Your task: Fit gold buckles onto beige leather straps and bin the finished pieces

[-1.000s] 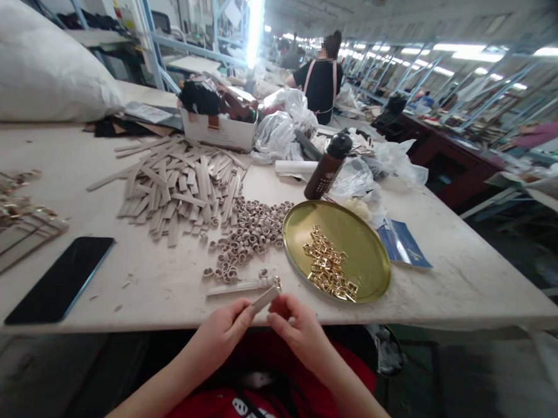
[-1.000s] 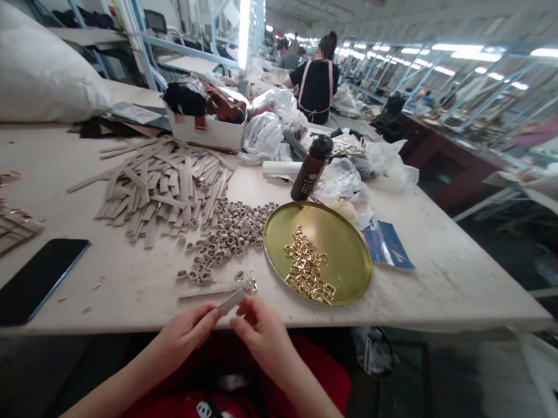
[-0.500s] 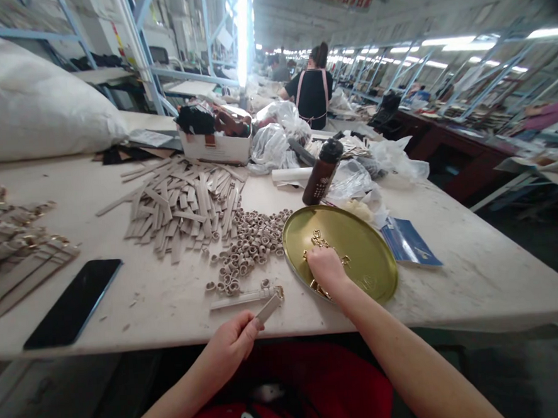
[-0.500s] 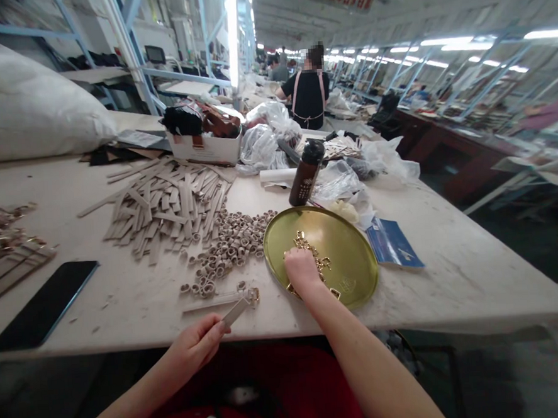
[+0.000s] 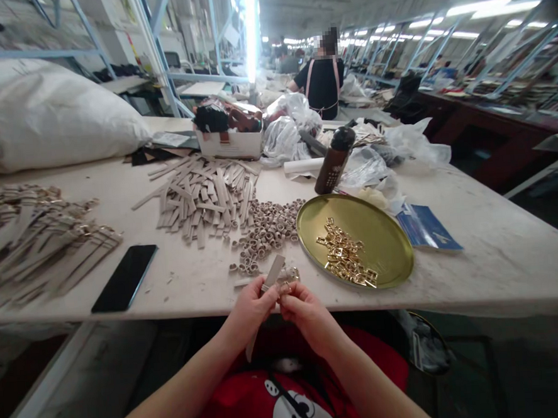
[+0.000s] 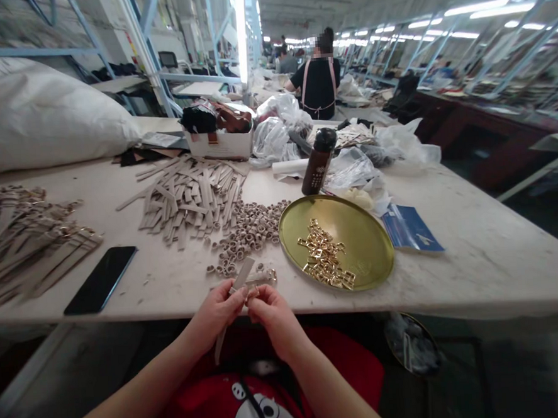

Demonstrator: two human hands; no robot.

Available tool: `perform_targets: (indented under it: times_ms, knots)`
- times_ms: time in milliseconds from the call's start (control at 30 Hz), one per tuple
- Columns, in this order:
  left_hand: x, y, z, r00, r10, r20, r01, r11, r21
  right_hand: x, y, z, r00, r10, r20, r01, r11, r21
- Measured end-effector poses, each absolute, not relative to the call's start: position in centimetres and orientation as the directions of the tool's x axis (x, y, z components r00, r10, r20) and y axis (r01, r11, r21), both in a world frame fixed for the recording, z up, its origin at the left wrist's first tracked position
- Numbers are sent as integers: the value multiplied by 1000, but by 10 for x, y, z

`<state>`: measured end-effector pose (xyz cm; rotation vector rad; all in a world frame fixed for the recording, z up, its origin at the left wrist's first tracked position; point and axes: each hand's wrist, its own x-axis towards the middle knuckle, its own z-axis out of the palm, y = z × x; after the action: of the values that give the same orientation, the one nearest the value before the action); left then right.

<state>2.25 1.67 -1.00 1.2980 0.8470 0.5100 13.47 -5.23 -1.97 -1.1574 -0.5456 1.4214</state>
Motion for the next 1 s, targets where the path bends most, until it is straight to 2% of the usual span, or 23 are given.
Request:
perform_targets:
  times_ms: [67, 233, 333, 433, 533, 700, 833, 1000]
  knots:
    - [18, 15, -11, 635, 730, -254, 175, 185, 967, 134, -57, -21, 155, 943, -295, -378, -219, -900]
    - [13, 15, -10, 672, 691, -266, 285, 90, 954, 145, -62, -24, 256, 960, -115, -161, -75, -984]
    - [14, 13, -8, 689, 673, -268, 237, 140, 961, 146, -63, -23, 263, 956, -131, -262, -60, -963]
    - [10, 11, -7, 683, 673, -282, 241, 157, 958, 149, -62, -17, 322, 913, -252, -522, -51, -851]
    - [3, 10, -7, 712, 656, -253, 327, 10, 945, 151, -61, -14, 296, 873, -388, -725, -59, -686]
    - [0, 7, -2, 775, 600, -202, 407, -228, 885, 147, -63, -19, 183, 833, -522, -815, -169, -555]
    - [-1, 9, -1, 792, 589, -163, 419, -329, 846, 149, -64, -24, 188, 834, -519, -810, -167, -562]
    - [-1, 11, -4, 786, 600, -149, 415, -333, 846, 144, -64, -29, 288, 871, -398, -666, -116, -737]
